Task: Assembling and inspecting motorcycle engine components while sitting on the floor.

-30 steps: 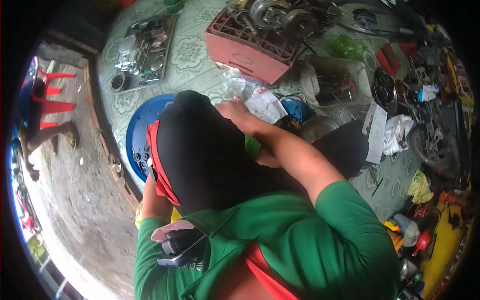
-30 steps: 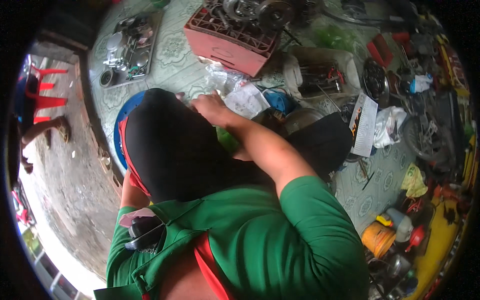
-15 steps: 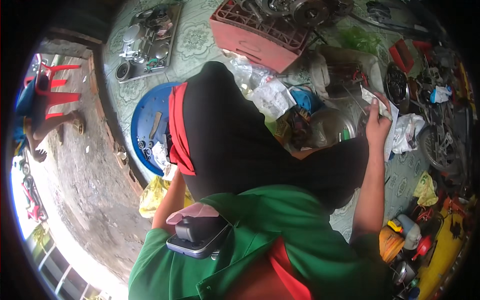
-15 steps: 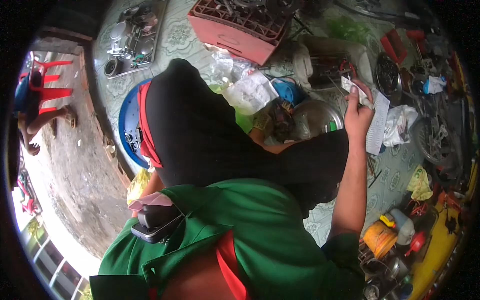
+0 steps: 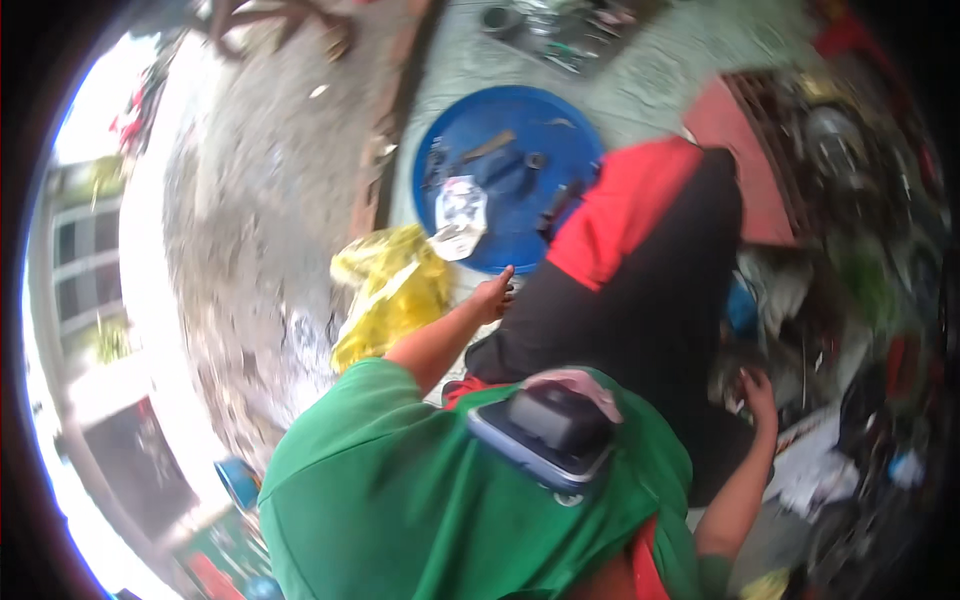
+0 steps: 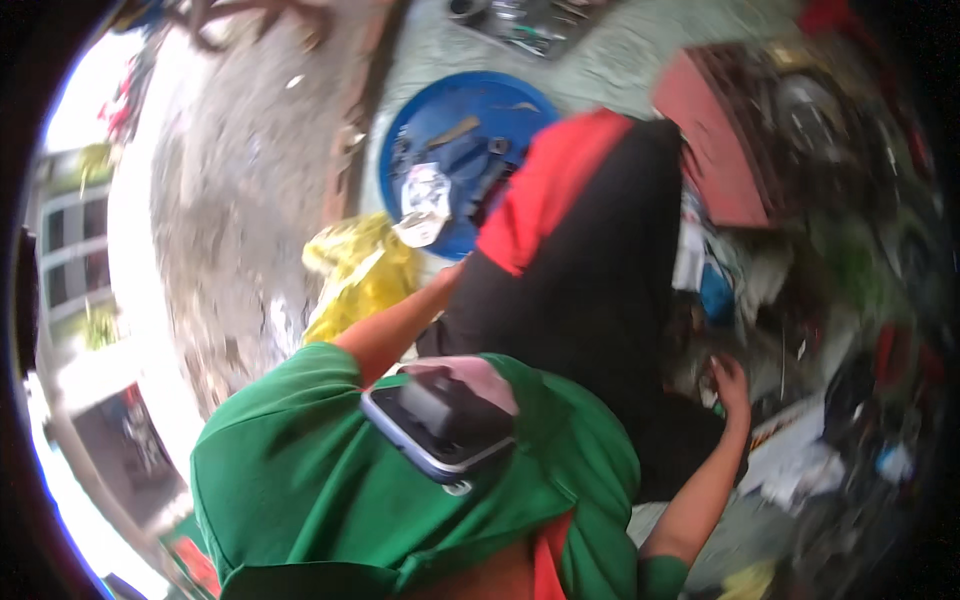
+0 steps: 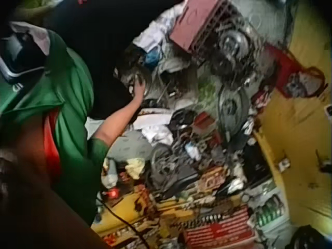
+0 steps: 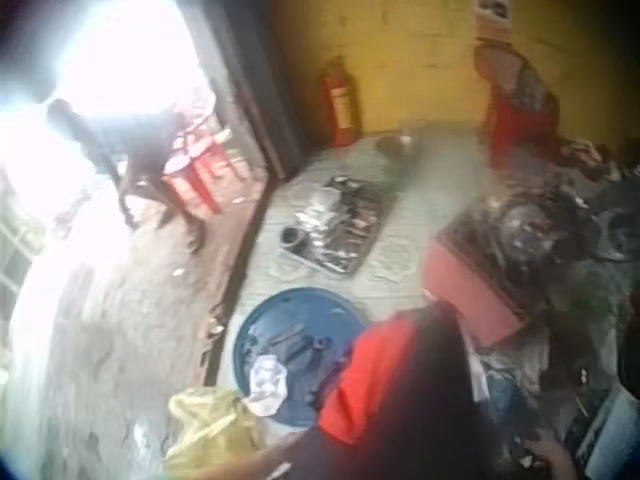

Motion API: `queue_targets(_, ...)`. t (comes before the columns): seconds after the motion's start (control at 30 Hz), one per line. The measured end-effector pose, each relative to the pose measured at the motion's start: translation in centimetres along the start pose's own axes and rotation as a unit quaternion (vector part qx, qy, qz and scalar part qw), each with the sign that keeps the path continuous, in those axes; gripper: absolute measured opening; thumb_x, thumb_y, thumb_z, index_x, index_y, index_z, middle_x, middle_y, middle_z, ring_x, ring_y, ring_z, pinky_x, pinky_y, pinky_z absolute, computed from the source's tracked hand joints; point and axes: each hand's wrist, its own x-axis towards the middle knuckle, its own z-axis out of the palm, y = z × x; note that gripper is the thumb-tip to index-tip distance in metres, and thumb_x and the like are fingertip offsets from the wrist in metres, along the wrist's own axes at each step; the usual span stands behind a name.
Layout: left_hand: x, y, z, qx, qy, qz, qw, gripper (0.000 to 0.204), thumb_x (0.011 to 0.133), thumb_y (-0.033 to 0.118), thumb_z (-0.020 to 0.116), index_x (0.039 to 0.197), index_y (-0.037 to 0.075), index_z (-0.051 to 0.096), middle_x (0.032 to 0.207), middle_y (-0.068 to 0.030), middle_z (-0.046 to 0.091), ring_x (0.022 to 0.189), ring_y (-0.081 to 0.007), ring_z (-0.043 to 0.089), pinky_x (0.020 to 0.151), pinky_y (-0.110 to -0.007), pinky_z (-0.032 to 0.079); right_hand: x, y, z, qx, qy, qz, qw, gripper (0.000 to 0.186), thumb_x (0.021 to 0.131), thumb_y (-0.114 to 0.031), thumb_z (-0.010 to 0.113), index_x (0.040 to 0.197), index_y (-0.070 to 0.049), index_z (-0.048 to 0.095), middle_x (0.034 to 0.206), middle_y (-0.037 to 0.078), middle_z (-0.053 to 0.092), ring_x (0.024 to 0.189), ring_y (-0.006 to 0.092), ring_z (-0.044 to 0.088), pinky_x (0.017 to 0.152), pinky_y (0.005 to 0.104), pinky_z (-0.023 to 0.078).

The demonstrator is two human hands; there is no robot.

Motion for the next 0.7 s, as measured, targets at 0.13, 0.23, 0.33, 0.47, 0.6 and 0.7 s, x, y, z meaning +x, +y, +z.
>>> queue_targets(0.13, 4.9, -3.8, -6.7, 0.110, 0.247, 0.202, 0.941, 0.055, 0.081, 0.049, 0.071, 0.110, 0.003, 0.062, 0.101, -0.0178, 0.067, 0.087, -0.0358, 0.066, 0.073, -0.044, 0.051, 4.0, 0.4, 0.7, -0.135, 0.080, -0.098, 0.983, 0.045, 0.091, -0.034, 0.069, 0.118, 0.001, 0.062, 0.106, 0.015, 0.068, 0.096, 0.0225, 0.064, 0.084, 0.0348, 0.051)
queue_targets(0.23, 2.0, 0.8, -7.5, 0.247, 0.420, 0.478, 0.731, 0.048, 0.072, 0.037, 0.079, 0.107, 0.009, 0.063, 0.110, -0.0159, 0.063, 0.113, -0.0360, 0.056, 0.092, -0.046, 0.046, 4.5, 0.7, 0.2, -0.210, 0.072, -0.084, 0.971, 0.045, 0.089, -0.035, 0.071, 0.111, 0.003, 0.064, 0.107, 0.019, 0.068, 0.102, 0.0285, 0.064, 0.092, 0.0386, 0.047)
queue_targets(0.33, 4.6, 2.8, -11.6, 0.371, 0.455, 0.383, 0.713, 0.051, 0.067, 0.032, 0.081, 0.111, 0.013, 0.064, 0.112, -0.0128, 0.061, 0.115, -0.0353, 0.052, 0.096, -0.051, 0.043, 5.3, -0.7, 1.1, -0.229, 0.013, -0.090, 0.969, 0.045, 0.088, -0.033, 0.071, 0.112, 0.004, 0.064, 0.107, 0.020, 0.068, 0.101, 0.0286, 0.064, 0.091, 0.0382, 0.048)
queue_targets(0.47, 3.3, 6.0, -14.2, 0.399, 0.368, 0.368, 0.755, 0.053, 0.068, 0.035, 0.078, 0.114, 0.011, 0.068, 0.118, -0.0147, 0.064, 0.116, -0.0339, 0.056, 0.096, -0.046, 0.046, 4.3, -2.6, 0.5, -0.225, 0.038, -0.125, 0.966, 0.040, 0.090, -0.029, 0.070, 0.111, 0.003, 0.064, 0.103, 0.016, 0.069, 0.097, 0.0224, 0.063, 0.089, 0.0348, 0.048)
queue_targets(0.6, 1.6, 7.8, -18.8, 0.069, 0.216, 0.493, 0.840, 0.052, 0.071, 0.033, 0.072, 0.111, 0.001, 0.065, 0.107, -0.0189, 0.069, 0.093, -0.0331, 0.068, 0.085, -0.036, 0.051, 3.8, -4.2, 1.1, -0.129, 0.071, -0.153, 0.977, 0.033, 0.091, -0.025, 0.068, 0.110, 0.002, 0.064, 0.099, 0.011, 0.068, 0.091, 0.0165, 0.062, 0.084, 0.0305, 0.049)
queue_targets(0.7, 0.6, 9.6, -20.6, -0.082, 0.021, 0.445, 0.891, 0.034, 0.078, 0.021, 0.069, 0.103, -0.001, 0.063, 0.095, -0.0101, 0.066, 0.087, -0.0188, 0.063, 0.078, -0.035, 0.052, 4.7, -2.5, 0.1, -0.143, 0.067, -0.131, 0.979, 0.032, 0.091, -0.025, 0.068, 0.109, 0.002, 0.064, 0.099, 0.011, 0.068, 0.091, 0.0168, 0.062, 0.084, 0.0306, 0.049)
